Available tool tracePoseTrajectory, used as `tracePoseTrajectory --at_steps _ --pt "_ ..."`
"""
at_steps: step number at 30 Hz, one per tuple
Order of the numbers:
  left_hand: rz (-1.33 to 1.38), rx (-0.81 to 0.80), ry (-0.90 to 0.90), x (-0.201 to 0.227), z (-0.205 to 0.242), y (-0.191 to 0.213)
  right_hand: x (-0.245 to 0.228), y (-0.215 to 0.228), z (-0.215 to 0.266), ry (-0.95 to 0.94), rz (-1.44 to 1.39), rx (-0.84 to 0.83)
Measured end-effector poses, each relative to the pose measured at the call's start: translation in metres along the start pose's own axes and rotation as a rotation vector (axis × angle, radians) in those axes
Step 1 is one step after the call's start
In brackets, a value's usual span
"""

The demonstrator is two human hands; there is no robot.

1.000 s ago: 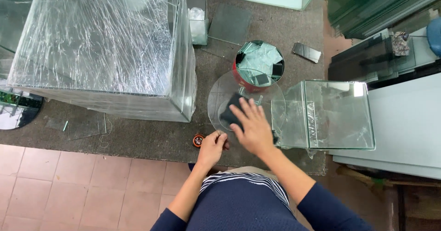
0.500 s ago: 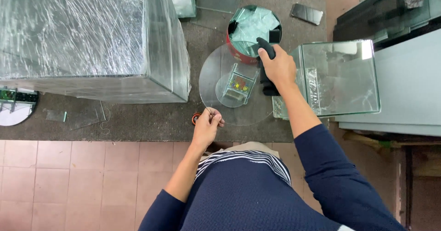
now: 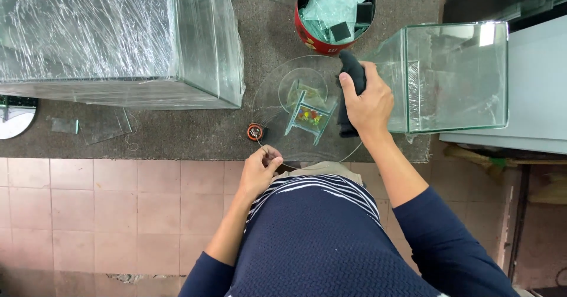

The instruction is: Wiping and cleaning various glass items, including aquariums and flat glass pieces, using a cloth.

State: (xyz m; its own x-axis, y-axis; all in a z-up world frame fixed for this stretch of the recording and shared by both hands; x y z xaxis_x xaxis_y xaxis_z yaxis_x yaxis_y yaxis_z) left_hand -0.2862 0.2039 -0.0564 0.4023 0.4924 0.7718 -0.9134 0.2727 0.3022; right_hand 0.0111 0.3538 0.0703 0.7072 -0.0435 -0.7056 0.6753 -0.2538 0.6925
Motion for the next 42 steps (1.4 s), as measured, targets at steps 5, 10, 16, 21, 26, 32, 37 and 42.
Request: tracePoseTrajectory --at_steps 5,10,16,21,26,32,37,42 --pt "0.037 -0.005 0.010 0.005 -0.002 0.000 0.004 -0.003 -0.006 -0.025 0.014 0.010" --pt "0.091 -0.018 0.026 0.014 -0.001 0.003 0.009 -0.005 -0.011 -0.047 0.038 0.003" --pt "0.095 -0.033 0.030 0.007 -0.003 0.001 0.005 -0.007 -0.013 -0.051 0.061 0.000" --pt "0.092 0.006 -0.007 -0.001 -0.017 -0.005 0.006 -0.013 -0.032 -0.088 0.099 -0.053" --pt "0.022 0.101 -0.101 0.064 -0.029 0.010 0.009 -0.027 -0.083 -0.207 0.152 -0.124" --pt "0.196 0.110 0.003 0.117 -0.041 0.018 0.029 -0.040 -0.124 -0.251 0.109 -0.206" --pt "0.240 0.091 -0.062 0.156 -0.052 0.019 0.081 -0.063 -0.176 -0.148 0.151 -0.222" --pt "0.395 0.163 -0.214 0.158 -0.079 0.025 0.080 -0.071 -0.194 -0.252 0.168 -0.283"
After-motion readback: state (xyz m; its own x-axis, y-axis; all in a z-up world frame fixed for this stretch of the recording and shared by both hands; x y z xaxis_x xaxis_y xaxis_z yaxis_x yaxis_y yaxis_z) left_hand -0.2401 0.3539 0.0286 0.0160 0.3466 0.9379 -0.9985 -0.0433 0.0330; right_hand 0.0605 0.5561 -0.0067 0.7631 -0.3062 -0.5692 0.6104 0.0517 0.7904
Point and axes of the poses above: each hand's wrist, its own z-axis away from the middle knuckle, its own y-axis out of the back of the hand, x = y × z, the point moved 6 cm from there along -z, towards the middle knuckle, and after that the axes turned 8 degrees about -z, right-handed, at the moved point
